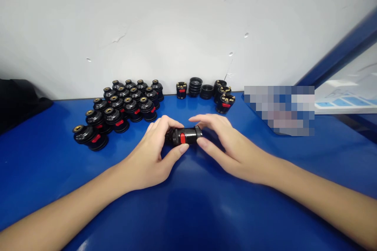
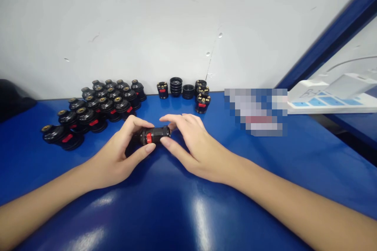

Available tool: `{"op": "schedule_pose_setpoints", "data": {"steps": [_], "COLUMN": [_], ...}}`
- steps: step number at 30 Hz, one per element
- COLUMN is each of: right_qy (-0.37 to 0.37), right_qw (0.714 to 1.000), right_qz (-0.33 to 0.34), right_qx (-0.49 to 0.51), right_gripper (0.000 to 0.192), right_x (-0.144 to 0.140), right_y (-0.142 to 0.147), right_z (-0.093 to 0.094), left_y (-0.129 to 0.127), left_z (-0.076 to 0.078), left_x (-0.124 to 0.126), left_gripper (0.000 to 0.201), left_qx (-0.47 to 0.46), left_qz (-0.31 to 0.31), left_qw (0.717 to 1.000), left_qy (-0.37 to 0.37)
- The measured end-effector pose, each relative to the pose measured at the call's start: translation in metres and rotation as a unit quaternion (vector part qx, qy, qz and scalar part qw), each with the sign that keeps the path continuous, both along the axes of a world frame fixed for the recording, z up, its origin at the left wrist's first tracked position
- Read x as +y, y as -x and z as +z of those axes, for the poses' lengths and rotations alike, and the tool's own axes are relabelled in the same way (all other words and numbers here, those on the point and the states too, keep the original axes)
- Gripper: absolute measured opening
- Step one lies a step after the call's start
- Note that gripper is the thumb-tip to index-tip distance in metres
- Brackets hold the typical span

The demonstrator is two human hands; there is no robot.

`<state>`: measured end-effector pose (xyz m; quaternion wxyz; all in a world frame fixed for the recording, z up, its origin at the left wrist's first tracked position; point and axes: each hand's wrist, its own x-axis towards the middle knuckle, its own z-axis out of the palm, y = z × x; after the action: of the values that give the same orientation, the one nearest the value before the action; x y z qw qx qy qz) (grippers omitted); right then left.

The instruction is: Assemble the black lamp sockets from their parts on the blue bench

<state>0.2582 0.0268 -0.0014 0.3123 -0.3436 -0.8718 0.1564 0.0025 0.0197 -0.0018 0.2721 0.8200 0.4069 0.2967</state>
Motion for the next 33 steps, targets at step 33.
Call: {"op": "schedule_pose_setpoints", "data": {"steps": [33], "right_qy": [0.020], "right_qw": [0.999], "right_qz": [-0.009], "right_qx": [0.041], "right_gripper": [0.044], "right_x": [-0.0013], "right_y": [0.0003], "right_z": [0.0012], "left_y": [-0.0009], "left_z": [0.0011], "left_x": [0.0005], "left_gripper": [0.024], "left_qx": [0.005], "left_qz": [-0.001], "left_qw": [1.000], "left_qy": [-0.009]}}
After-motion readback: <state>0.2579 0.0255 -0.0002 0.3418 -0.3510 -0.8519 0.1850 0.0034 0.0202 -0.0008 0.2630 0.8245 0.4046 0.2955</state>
